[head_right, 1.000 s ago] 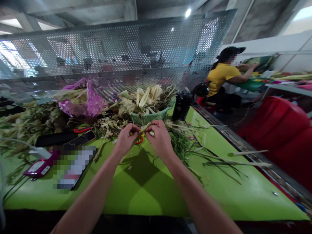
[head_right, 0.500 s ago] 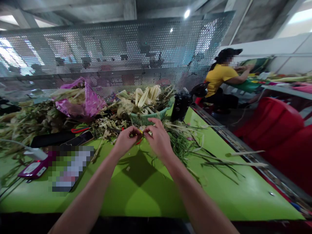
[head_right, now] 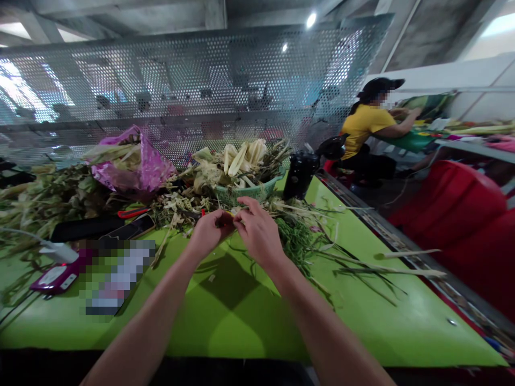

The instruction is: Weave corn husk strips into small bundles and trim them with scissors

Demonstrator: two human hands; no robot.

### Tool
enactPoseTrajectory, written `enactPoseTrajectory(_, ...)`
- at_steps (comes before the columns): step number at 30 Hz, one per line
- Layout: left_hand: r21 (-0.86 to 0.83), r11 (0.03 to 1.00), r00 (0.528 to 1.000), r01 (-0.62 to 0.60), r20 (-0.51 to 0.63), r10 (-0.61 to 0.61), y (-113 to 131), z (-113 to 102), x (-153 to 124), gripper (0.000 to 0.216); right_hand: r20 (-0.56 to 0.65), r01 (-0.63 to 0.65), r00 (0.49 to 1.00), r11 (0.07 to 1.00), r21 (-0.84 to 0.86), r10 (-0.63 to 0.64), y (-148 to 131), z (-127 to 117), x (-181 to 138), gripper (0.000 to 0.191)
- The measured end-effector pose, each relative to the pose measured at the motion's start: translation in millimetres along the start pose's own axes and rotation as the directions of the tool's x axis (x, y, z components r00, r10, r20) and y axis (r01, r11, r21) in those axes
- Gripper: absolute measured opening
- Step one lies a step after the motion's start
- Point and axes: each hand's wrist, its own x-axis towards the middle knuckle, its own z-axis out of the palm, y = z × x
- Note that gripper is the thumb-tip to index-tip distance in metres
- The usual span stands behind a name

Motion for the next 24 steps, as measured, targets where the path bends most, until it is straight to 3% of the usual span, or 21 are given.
enactPoseTrajectory(4,-0.027,1.000,1.000,0.012,0.011,-0.011,-3.1,-0.3,0.0,0.011,0.008,0.021,1.000,1.000,0.004,-0.021,-3.1,0.4,-0.6,0.013)
enactPoseTrajectory(11,-0.334,0.922,0.977,0.197,-0.004,-0.211,0.7,0.3,2.3,0.010,0.009,-0.182,0.983,0.956,0.230,0.185,0.1,3.4,1.5,0.010)
enactPoseTrajectory(14,-0.409,0.891,0.977,0.195,0.006,-0.212,0.1,0.9,3.2,0.011,0.031,-0.217,0.976,0.959,0.181,0.215,2.7,8.3,0.9,0.011)
enactPoseTrajectory(19,-0.389,0.904,0.982,0.178,0.012,-0.189,-1.4,-0.2,3.0,0.011,0.025,-0.240,0.971,0.955,0.177,0.239,5.3,8.9,0.2,0.003)
enactPoseTrajectory(22,-0.378,0.908,0.982,0.183,0.020,-0.190,0.4,-1.6,2.8,0.010,0.067,-0.322,0.946,0.886,0.332,0.319,6.5,7.6,-0.2,0.004)
enactPoseTrajectory(24,-0.388,0.900,0.979,0.197,0.029,-0.202,2.3,-2.2,2.9,0.011,0.141,-0.408,0.911,0.792,0.454,0.388,7.4,8.6,-0.2,0.005)
